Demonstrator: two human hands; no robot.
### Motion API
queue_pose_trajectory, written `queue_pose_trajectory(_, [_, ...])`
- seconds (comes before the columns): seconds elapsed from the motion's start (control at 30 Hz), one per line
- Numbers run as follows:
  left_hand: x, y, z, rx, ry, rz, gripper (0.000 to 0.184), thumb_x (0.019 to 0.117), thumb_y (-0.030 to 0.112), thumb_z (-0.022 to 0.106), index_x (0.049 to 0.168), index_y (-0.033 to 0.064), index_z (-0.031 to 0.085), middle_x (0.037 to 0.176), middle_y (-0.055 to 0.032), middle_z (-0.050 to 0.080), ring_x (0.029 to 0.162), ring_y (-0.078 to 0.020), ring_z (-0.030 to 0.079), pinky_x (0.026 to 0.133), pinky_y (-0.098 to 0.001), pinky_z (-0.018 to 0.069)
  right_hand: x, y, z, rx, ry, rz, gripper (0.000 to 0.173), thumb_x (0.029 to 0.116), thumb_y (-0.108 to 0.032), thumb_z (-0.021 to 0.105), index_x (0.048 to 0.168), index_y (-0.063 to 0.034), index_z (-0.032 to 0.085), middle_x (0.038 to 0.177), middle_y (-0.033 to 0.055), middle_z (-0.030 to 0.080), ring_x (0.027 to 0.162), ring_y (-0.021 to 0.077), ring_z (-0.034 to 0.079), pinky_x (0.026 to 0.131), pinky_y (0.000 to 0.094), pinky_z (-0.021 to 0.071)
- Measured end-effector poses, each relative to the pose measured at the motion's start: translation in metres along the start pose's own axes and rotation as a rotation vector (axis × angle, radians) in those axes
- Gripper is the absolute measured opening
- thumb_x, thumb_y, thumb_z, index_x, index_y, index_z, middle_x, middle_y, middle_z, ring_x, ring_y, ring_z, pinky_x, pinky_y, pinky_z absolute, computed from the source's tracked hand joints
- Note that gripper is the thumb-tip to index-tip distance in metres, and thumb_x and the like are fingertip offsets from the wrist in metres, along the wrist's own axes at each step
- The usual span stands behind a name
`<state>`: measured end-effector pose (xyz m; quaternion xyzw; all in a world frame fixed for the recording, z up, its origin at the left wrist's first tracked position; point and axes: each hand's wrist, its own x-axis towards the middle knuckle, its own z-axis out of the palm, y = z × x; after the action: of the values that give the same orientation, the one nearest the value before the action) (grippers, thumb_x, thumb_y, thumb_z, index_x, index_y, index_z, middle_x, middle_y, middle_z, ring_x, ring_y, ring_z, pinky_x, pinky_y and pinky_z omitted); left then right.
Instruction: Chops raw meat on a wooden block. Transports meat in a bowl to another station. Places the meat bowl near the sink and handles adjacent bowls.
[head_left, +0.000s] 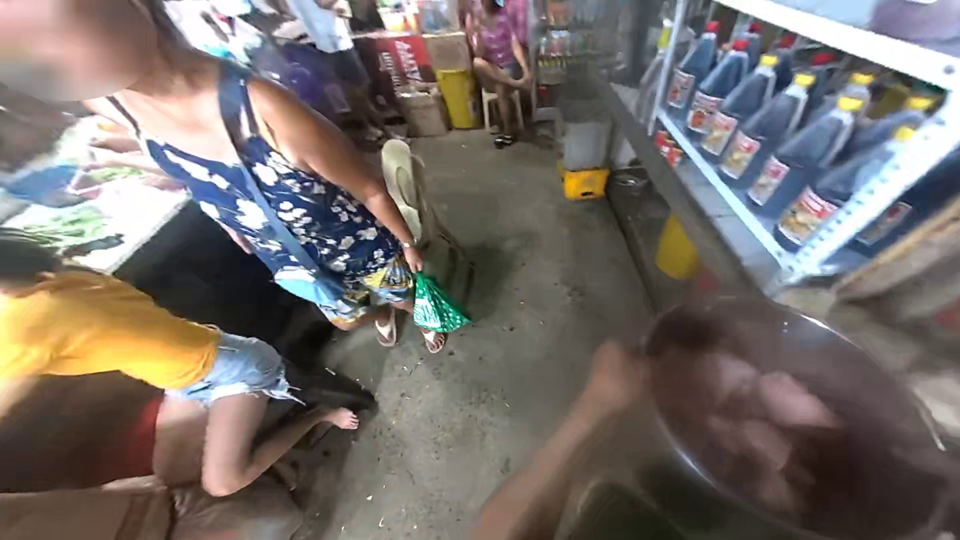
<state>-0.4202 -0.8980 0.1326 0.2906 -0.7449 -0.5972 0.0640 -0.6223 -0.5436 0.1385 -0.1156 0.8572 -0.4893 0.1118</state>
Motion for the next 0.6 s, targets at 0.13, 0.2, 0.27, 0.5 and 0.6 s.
queue_pose_trajectory(0.13, [0.083, -0.006, -0.083, 0.007, 0.134, -0.061, 0.021, 0.0903, 0.022, 0.068, 0.103, 0.0056, 0.069, 0.085, -0.0080, 0.069, 0.072, -0.0198, 0.068, 0.066, -0.0432, 0.0583, 0.088, -0.116, 0.119, -0.075, -0.072, 0.075, 0.025, 0.0882, -0.010, 0.070, 0.108, 0.0046, 0.067, 0.091, 0.0114, 0.069, 0.073, 0.0164, 0.065, 0.067, 0.0398, 0.0579])
queue_pose_trajectory(0.2, [0.122, -0.007, -0.124, 0.015, 0.197, -0.099, 0.021, 0.0904, 0.021, 0.069, 0.103, 0.0046, 0.068, 0.083, -0.0085, 0.069, 0.069, -0.0202, 0.067, 0.064, -0.0422, 0.0587, 0.127, -0.164, 0.171, -0.147, -0.121, 0.152, 0.026, 0.0909, -0.010, 0.069, 0.112, 0.0044, 0.067, 0.097, 0.0148, 0.069, 0.079, 0.0207, 0.064, 0.073, 0.0449, 0.0567])
queue_pose_trajectory(0.27, [0.164, -0.011, -0.162, 0.040, 0.259, -0.142, 0.021, 0.0899, 0.023, 0.069, 0.102, 0.0050, 0.069, 0.083, -0.0089, 0.069, 0.069, -0.0214, 0.067, 0.065, -0.0444, 0.0589, 0.174, -0.200, 0.220, -0.155, -0.172, 0.214, 0.025, 0.0910, -0.013, 0.072, 0.110, 0.0020, 0.067, 0.100, 0.0155, 0.068, 0.086, 0.0240, 0.063, 0.079, 0.0492, 0.0545])
queue_pose_trajectory(0.5, [0.330, -0.027, -0.303, -0.013, 0.424, -0.217, 0.019, 0.0871, 0.023, 0.070, 0.099, 0.0088, 0.070, 0.082, -0.0071, 0.070, 0.070, -0.0211, 0.069, 0.066, -0.0455, 0.0597, 0.383, -0.246, 0.412, -0.120, -0.249, 0.011, 0.021, 0.0805, -0.018, 0.080, 0.094, -0.0021, 0.075, 0.085, 0.0144, 0.071, 0.078, 0.0284, 0.066, 0.072, 0.0545, 0.0551])
queue_pose_trajectory(0.6, [0.410, -0.035, -0.368, -0.025, 0.454, -0.199, 0.018, 0.0878, 0.023, 0.070, 0.099, 0.0082, 0.071, 0.082, -0.0073, 0.070, 0.071, -0.0212, 0.069, 0.066, -0.0456, 0.0592, 0.452, -0.305, 0.486, -0.190, -0.309, 0.007, 0.029, 0.0849, -0.020, 0.076, 0.106, 0.0005, 0.072, 0.094, 0.0182, 0.071, 0.086, 0.0312, 0.067, 0.078, 0.0557, 0.0560])
